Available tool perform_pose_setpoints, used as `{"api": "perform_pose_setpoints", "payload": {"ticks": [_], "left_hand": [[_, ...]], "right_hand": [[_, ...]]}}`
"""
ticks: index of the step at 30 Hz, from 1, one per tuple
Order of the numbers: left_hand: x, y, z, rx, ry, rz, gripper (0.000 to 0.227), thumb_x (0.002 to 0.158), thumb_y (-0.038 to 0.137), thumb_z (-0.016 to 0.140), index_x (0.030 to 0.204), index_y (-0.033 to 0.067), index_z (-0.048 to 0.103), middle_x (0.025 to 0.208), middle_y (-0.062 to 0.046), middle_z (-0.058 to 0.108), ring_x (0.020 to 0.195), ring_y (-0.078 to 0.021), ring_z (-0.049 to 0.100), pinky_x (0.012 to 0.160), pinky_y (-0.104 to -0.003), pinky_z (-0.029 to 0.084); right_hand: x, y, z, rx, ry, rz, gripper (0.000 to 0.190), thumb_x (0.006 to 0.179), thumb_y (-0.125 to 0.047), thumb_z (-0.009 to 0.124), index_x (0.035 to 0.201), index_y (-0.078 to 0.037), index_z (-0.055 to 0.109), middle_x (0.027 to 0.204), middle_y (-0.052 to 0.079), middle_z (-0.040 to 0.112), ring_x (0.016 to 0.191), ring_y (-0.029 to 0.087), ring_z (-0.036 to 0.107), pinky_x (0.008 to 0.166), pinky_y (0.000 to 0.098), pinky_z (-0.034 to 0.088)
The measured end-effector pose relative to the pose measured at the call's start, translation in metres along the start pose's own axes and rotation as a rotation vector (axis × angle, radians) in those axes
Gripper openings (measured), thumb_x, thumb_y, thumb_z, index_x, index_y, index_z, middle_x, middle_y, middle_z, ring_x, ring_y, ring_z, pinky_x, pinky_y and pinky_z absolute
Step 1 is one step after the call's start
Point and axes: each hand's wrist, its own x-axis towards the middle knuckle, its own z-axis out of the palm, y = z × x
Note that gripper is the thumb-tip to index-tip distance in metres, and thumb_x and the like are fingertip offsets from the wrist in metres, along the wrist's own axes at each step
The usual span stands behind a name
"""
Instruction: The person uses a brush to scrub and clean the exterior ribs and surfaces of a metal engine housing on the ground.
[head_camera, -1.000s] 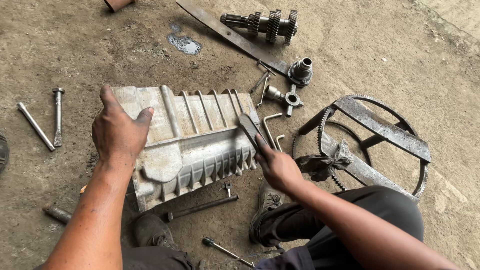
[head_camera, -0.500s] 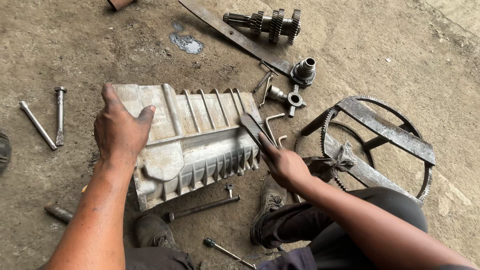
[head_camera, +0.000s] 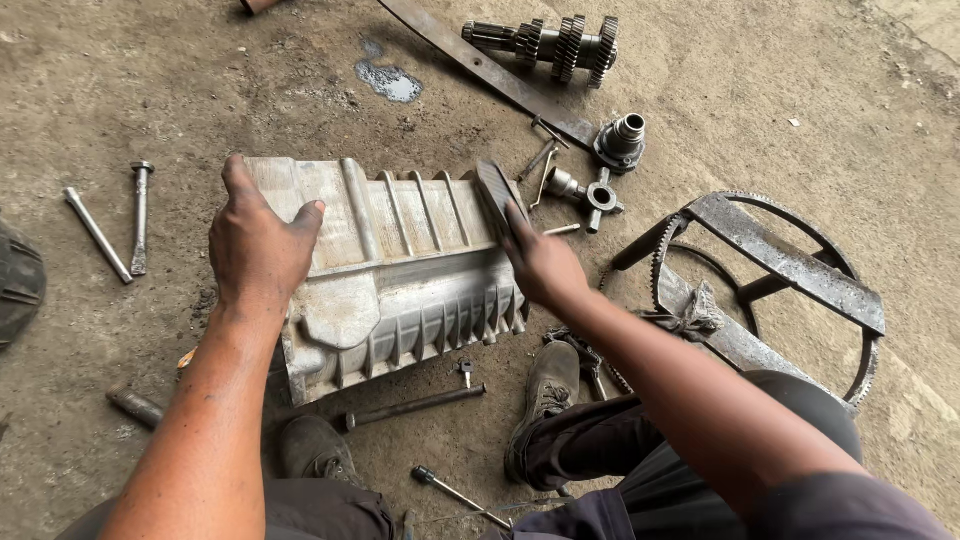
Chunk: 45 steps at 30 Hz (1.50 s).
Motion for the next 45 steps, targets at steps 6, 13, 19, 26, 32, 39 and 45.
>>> {"api": "perform_pose_setpoints", "payload": {"ticks": [6,13,19,26,32,39,45], "left_hand": [[0.003,0.008,-0.006,0.039,-0.044,-0.041,0.091,0.094,0.022,0.080,0.151,-0.0158,0.019,0.077,-0.019,0.068,0.065,-0.0324,0.073,0.064,-0.039,0.060],[-0.008,0.003,-0.004,0.017,0.020,0.019,0.091,0.094,0.022,0.081,0.149,-0.0171,0.020,0.086,-0.024,0.069,0.075,-0.0361,0.074,0.070,-0.041,0.060],[0.003,-0.003,0.000,0.040,0.034,0.030,0.091,0.092,0.023,0.082,0.149,-0.0145,0.022,0.097,-0.032,0.069,0.085,-0.0426,0.074,0.082,-0.045,0.059],[0.002,0.006,-0.008,0.036,-0.048,-0.047,0.091,0.094,0.023,0.078,0.152,-0.0140,0.018,0.095,-0.031,0.069,0.086,-0.0415,0.074,0.085,-0.046,0.059],[-0.001,0.001,-0.006,0.022,-0.011,-0.036,0.092,0.093,0.023,0.080,0.151,-0.0143,0.019,0.102,-0.032,0.069,0.091,-0.0424,0.073,0.086,-0.045,0.058],[0.009,-0.002,-0.004,0.019,0.013,0.029,0.090,0.092,0.020,0.082,0.150,-0.0166,0.024,0.099,-0.029,0.071,0.085,-0.0398,0.074,0.081,-0.044,0.060],[0.014,0.010,0.003,0.002,0.042,0.150,0.089,0.090,0.018,0.084,0.149,-0.0170,0.027,0.097,-0.025,0.073,0.082,-0.0360,0.075,0.079,-0.041,0.060]], "right_hand": [[-0.061,0.034,0.005,-0.030,-0.021,-0.092,0.067,0.103,-0.043,0.043,0.163,-0.036,0.014,0.085,0.028,0.069,0.078,0.042,0.070,0.077,0.0556,0.054],[0.073,-0.033,-0.016,0.044,0.134,-0.046,0.061,0.106,-0.047,0.042,0.161,-0.034,0.018,0.107,0.025,0.069,0.087,0.035,0.071,0.082,0.0512,0.056],[-0.030,0.026,0.004,0.003,-0.005,-0.097,0.068,0.106,-0.042,0.041,0.166,-0.030,0.013,0.091,0.028,0.072,0.083,0.039,0.070,0.082,0.0527,0.053],[-0.009,0.018,0.004,-0.050,-0.025,-0.035,0.065,0.106,-0.048,0.037,0.164,-0.035,0.011,0.084,0.023,0.069,0.072,0.032,0.069,0.068,0.0491,0.057],[0.058,-0.024,-0.008,0.088,0.084,-0.023,0.062,0.106,-0.047,0.040,0.162,-0.035,0.016,0.090,0.019,0.067,0.072,0.028,0.069,0.068,0.0466,0.059],[-0.081,0.041,0.001,0.121,-0.029,-0.113,0.066,0.103,-0.042,0.045,0.162,-0.032,0.019,0.091,0.028,0.072,0.084,0.039,0.070,0.079,0.0525,0.053],[-0.010,0.031,0.013,0.185,0.105,0.032,0.063,0.104,-0.041,0.046,0.162,-0.035,0.023,0.105,0.031,0.069,0.100,0.045,0.067,0.092,0.0527,0.049]]}}
